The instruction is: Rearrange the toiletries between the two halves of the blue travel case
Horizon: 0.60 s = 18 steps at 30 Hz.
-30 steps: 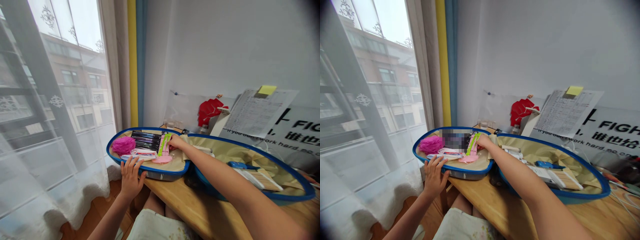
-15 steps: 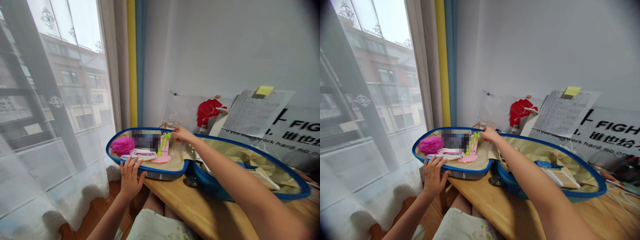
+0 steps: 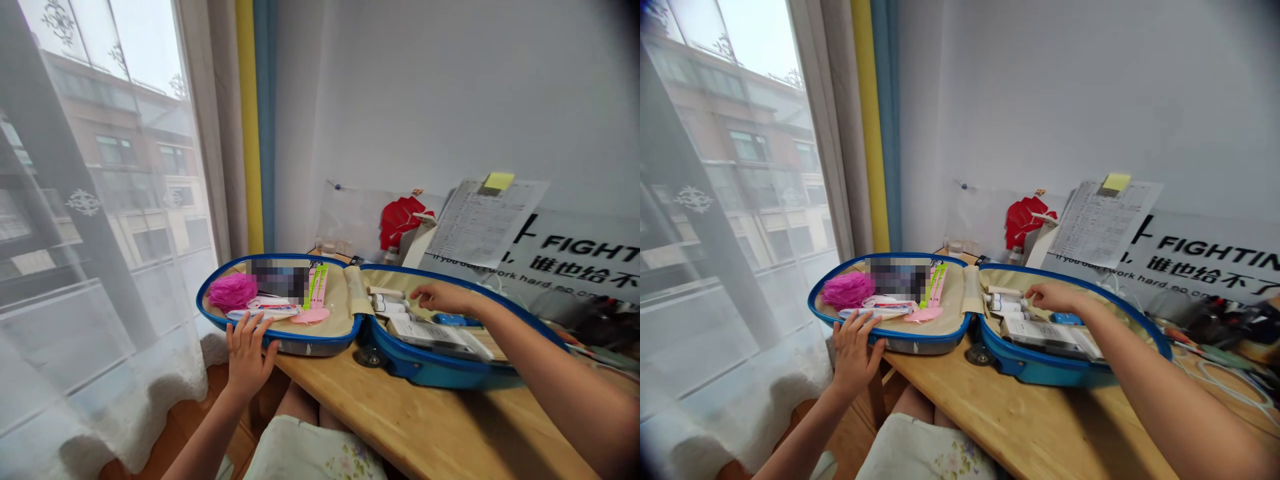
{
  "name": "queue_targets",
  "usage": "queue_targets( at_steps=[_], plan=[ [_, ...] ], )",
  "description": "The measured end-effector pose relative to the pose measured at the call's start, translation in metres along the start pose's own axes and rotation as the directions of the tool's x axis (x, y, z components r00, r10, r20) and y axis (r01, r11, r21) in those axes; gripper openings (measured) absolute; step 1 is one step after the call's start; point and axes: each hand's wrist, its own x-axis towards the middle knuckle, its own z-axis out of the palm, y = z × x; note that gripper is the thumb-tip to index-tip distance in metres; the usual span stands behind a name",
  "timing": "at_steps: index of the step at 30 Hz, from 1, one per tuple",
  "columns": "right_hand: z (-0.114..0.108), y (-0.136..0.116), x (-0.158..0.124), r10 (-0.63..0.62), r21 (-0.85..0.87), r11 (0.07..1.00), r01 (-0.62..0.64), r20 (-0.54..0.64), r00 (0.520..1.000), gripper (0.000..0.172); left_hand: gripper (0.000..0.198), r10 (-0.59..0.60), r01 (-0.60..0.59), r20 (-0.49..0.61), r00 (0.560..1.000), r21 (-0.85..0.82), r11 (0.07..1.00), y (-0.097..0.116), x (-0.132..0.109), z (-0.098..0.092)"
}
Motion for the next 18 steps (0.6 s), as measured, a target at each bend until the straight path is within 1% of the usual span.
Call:
queue_targets(
  at_steps=[2,5,9,11,13,16,18],
  plan=[
    [0.007,0.015,-0.008,-0.021,0.000,1.000,0.021,0.040,0.999,0.035,0.035,0.002,-0.002,-0.001,1.000,0.001,1.000,0.000,0.000,0.000],
    [0.014,0.030,-0.016,-0.016,-0.008,1.000,0.017,0.071,0.997,0.035,0.035,-0.002,0.002,-0.001,1.000,0.001,1.000,0.000,-0.001,0.000],
    [0.018,0.036,-0.012,-0.018,-0.049,0.999,0.019,0.029,0.999,0.039,0.036,0.000,0.000,0.000,1.000,0.005,1.000,-0.001,-0.001,0.001],
    [0.018,0.033,-0.003,-0.034,-0.085,0.996,0.032,-0.018,0.999,0.044,0.036,0.007,-0.007,0.001,1.000,0.011,1.000,-0.002,-0.001,0.001],
    [0.018,0.026,0.012,-0.065,-0.173,0.983,0.054,-0.055,0.996,0.048,0.036,0.014,-0.014,0.001,1.000,0.018,1.000,-0.002,-0.001,0.000],
    [0.018,0.015,0.038,-0.096,-0.317,0.946,0.069,-0.070,0.993,0.055,0.035,0.021,-0.021,-0.009,1.000,0.023,1.000,-0.001,0.001,-0.001],
    [0.020,0.010,0.055,-0.093,-0.355,0.932,0.066,-0.061,0.994,0.059,0.035,0.031,-0.031,-0.020,0.999,0.023,0.999,-0.001,0.002,-0.001]
  ],
)
